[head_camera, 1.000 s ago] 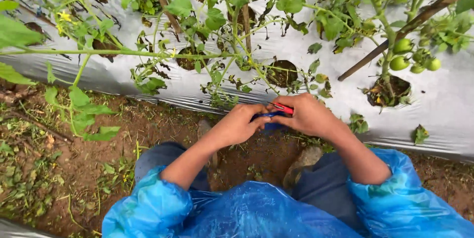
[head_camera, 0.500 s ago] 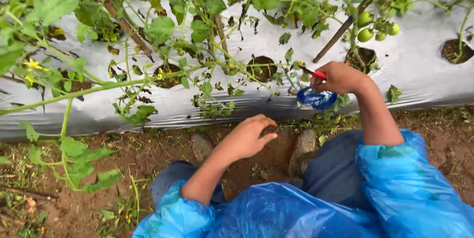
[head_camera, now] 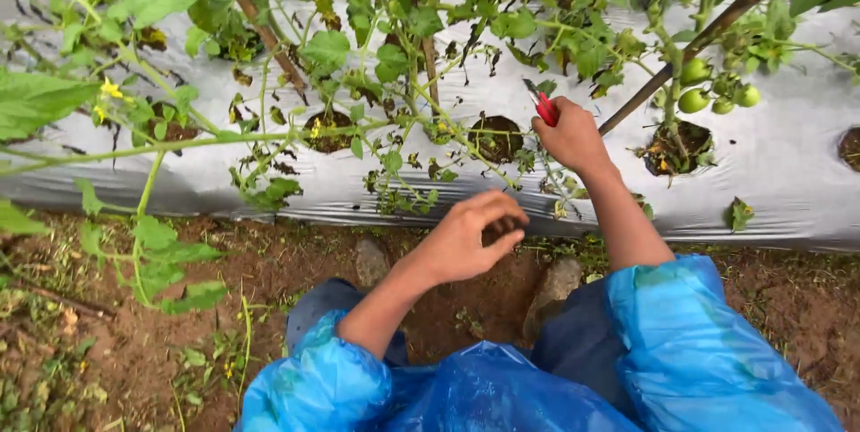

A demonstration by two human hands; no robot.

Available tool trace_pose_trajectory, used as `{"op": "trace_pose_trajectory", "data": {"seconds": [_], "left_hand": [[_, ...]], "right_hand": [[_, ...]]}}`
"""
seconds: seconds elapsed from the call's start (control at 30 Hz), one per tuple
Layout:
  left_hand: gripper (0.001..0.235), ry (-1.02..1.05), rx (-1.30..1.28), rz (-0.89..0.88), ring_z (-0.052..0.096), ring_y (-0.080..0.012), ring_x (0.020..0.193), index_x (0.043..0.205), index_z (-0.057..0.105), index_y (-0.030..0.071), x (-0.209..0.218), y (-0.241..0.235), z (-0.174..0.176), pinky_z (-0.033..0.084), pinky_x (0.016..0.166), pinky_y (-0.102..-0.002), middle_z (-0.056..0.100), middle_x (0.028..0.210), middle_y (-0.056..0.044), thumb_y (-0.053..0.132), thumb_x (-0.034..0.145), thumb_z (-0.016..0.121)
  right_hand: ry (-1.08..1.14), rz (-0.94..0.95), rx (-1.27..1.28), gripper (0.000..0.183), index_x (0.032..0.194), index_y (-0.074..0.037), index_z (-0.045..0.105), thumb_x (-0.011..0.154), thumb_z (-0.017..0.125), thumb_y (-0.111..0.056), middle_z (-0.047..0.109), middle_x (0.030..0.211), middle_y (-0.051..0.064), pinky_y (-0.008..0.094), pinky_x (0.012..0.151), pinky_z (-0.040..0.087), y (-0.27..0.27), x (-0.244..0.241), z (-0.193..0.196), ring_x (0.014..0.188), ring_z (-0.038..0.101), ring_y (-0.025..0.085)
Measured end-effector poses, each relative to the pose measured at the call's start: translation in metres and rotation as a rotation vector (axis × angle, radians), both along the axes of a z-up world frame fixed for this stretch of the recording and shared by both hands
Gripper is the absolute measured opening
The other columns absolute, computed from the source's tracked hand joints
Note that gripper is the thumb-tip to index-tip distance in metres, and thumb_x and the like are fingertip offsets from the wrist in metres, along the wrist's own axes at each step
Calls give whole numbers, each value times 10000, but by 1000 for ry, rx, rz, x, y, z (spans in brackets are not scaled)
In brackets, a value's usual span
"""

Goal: Pruning tomato plants in a field using hand shears to remove unwanted stems and leaves.

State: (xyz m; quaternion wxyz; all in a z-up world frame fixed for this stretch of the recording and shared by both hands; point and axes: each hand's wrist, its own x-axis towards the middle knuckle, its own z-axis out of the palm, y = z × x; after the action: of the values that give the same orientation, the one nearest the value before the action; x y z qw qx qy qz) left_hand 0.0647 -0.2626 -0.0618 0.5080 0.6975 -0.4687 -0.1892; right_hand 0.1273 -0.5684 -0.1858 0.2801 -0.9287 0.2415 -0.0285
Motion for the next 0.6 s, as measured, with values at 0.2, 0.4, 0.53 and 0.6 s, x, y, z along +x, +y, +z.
{"op": "trace_pose_trajectory", "data": {"seconds": [0.2,0.4,0.53,0.6], "left_hand": [[91,-90,-363,672,587,-295,957,1083,534,9,33,-7,-16,546,886,-397,536,980,-113,-9,996,548],[410,209,-187,964,506,-249,1117,1183,369,26,84,-9,-25,515,917,-379,434,1119,-116,282,1035,653],[557,260,-71,939,592,-315,1144,1251,378,-1,89,-19,-20,579,906,-457,488,1178,-190,392,1005,687],[751,381,100,841,633,-394,1177,1302,419,12,95,-19,-26,583,916,-542,518,1297,-260,612,940,691]], "right_hand": [[-44,108,85,507,1318,-63,676,927,727,-381,730,1048,228,555,927,519,25,-17,39,1077,678,451],[-25,146,132,452,1251,-107,696,901,766,-384,738,1024,215,540,923,522,38,-17,38,1056,688,434],[-81,185,179,383,1205,-128,690,903,771,-350,738,971,192,525,913,522,65,-10,54,1008,701,420],[-121,221,200,377,1202,-99,676,910,787,-310,735,968,219,535,910,524,76,-10,66,995,704,443]]}}
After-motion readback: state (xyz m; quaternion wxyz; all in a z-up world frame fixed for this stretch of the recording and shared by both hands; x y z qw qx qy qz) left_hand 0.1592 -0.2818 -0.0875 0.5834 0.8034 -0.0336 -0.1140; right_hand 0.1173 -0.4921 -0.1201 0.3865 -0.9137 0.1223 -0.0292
